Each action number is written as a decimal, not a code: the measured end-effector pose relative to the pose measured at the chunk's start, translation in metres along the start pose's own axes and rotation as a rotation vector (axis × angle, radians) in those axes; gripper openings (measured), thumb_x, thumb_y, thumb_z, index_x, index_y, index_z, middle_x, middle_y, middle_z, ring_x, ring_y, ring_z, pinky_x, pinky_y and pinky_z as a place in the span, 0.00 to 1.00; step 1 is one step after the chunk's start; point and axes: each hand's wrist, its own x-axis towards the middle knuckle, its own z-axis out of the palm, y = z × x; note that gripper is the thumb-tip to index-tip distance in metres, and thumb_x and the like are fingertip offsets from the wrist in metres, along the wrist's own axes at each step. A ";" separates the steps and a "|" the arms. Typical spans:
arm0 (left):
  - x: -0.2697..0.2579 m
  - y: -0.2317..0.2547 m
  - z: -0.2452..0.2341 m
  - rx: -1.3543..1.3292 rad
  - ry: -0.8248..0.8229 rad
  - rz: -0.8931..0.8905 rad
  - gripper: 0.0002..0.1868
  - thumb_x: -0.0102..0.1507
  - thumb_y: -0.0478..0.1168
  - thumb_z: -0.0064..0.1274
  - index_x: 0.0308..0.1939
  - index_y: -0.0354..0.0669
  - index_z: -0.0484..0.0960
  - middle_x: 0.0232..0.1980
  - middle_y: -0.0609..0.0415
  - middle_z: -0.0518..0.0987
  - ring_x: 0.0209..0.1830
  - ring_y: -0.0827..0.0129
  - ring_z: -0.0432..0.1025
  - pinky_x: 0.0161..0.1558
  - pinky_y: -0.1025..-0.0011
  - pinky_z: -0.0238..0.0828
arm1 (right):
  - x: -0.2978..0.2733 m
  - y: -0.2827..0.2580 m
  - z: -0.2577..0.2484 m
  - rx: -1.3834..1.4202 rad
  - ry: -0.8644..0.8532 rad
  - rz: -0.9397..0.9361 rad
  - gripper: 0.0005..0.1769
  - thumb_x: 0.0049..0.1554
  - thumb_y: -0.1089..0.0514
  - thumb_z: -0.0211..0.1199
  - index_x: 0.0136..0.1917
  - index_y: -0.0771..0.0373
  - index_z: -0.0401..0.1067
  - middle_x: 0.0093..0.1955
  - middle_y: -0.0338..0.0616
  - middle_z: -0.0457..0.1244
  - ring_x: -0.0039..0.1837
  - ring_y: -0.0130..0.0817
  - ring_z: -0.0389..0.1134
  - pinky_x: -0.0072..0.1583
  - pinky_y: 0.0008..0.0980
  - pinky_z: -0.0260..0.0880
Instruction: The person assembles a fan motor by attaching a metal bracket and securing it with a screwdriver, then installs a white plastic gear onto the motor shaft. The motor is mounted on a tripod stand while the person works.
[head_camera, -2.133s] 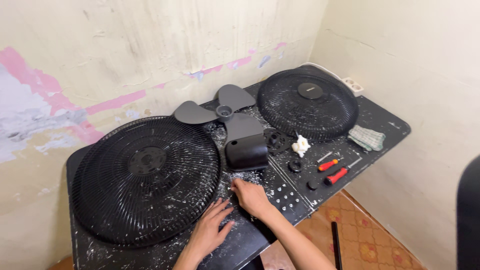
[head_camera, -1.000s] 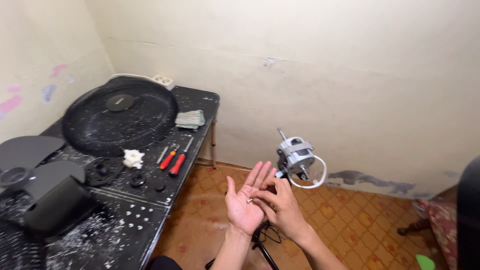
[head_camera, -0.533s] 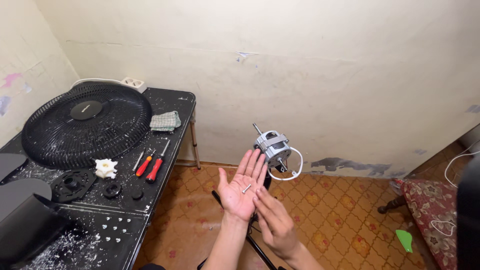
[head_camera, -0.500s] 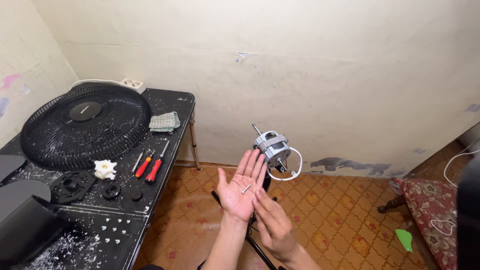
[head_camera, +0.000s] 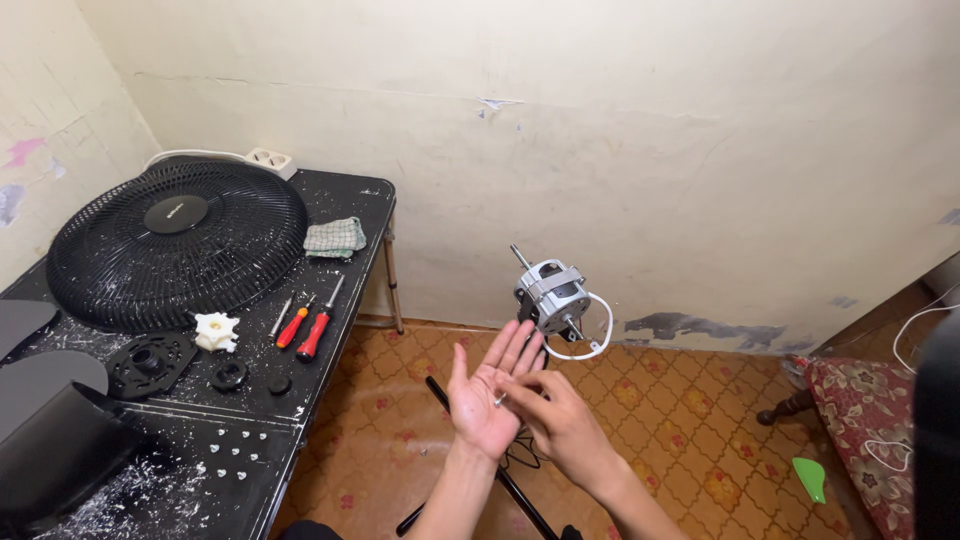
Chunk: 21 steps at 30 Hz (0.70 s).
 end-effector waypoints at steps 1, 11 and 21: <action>-0.001 -0.002 -0.002 0.022 -0.011 -0.008 0.45 0.70 0.66 0.26 0.72 0.27 0.63 0.73 0.35 0.67 0.76 0.48 0.58 0.76 0.53 0.49 | 0.000 0.000 0.000 -0.025 -0.033 0.006 0.23 0.50 0.70 0.67 0.59 0.60 0.77 0.52 0.46 0.66 0.53 0.42 0.69 0.53 0.36 0.72; -0.011 -0.005 -0.031 0.258 0.087 -0.041 0.32 0.72 0.55 0.35 0.69 0.31 0.70 0.70 0.39 0.73 0.70 0.56 0.67 0.71 0.58 0.61 | -0.011 0.020 0.014 0.152 0.125 0.254 0.10 0.52 0.66 0.69 0.50 0.65 0.77 0.46 0.43 0.69 0.43 0.32 0.72 0.44 0.28 0.71; -0.034 -0.005 -0.041 0.947 -0.034 0.203 0.13 0.69 0.35 0.51 0.56 0.34 0.81 0.56 0.51 0.79 0.55 0.69 0.76 0.59 0.69 0.73 | -0.018 0.037 0.018 0.366 0.211 0.347 0.07 0.55 0.66 0.68 0.49 0.66 0.76 0.43 0.41 0.71 0.43 0.26 0.72 0.46 0.25 0.73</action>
